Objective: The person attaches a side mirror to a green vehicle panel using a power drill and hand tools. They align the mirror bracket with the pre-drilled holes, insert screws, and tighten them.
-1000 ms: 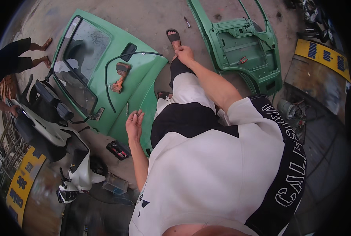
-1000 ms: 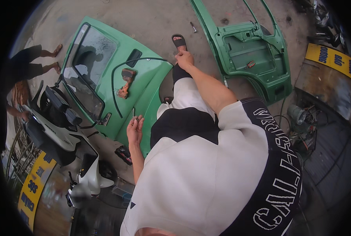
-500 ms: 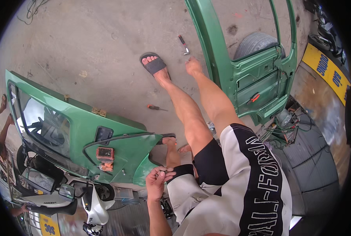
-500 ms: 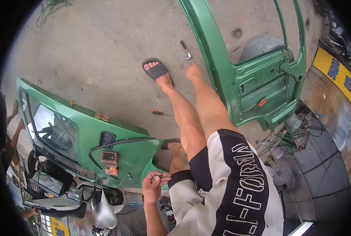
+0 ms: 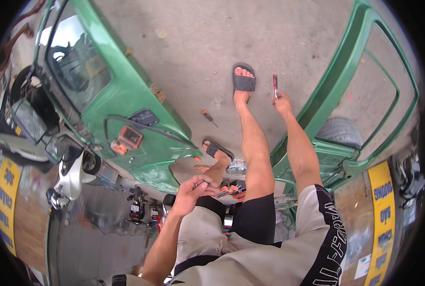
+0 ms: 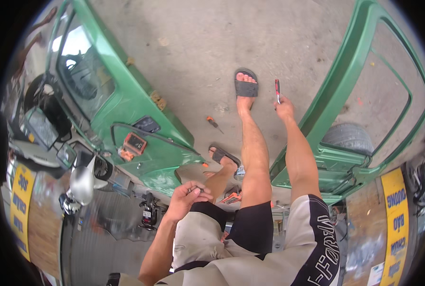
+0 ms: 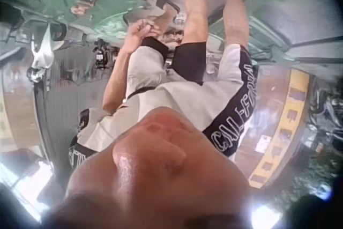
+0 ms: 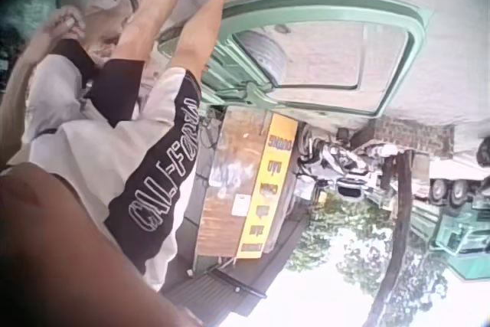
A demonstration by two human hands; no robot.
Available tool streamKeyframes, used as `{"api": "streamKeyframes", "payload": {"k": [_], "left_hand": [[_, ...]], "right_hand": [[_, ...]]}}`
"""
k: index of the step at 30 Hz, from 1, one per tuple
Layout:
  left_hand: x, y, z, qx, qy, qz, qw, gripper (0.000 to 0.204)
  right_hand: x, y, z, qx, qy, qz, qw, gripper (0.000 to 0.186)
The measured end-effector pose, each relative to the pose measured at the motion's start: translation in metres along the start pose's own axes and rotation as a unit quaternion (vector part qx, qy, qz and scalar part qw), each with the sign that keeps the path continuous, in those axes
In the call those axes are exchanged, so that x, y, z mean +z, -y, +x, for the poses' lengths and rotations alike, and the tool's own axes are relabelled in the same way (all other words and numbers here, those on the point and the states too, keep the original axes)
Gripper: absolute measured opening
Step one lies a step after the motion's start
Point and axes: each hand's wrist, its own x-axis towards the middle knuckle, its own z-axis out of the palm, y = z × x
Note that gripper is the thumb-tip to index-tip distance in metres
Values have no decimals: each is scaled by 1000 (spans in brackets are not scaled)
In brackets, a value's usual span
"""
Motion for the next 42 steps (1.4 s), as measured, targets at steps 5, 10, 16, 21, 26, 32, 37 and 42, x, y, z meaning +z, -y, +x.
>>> {"api": "streamKeyframes", "payload": {"k": [5,10,16,21,26,32,37,42], "left_hand": [[16,-41,-45,92,85,-16,992,21],[17,-89,-77,221,132,-88,962,25],[-48,-117,-66,326,-17,-50,944,44],[-85,-132,-44,369,-143,-223,891,53],[-100,-100,-24,252,-195,-646,693,47],[-18,-112,-26,185,-18,-900,394,47],[2,-159,-7,282,-170,-801,501,43],[-5,-172,10,248,-240,-826,446,43]], "right_hand": [[-16,144,-148,-22,211,71,975,20],[-50,255,-265,-134,320,7,938,24],[-19,418,-441,-392,163,-273,863,36],[65,520,-526,-522,245,-462,674,38],[218,602,-503,-427,360,-666,494,41],[506,486,-464,-517,353,-564,539,68],[624,417,-442,-347,221,-582,701,75],[618,360,-426,-414,241,-571,667,59]]}}
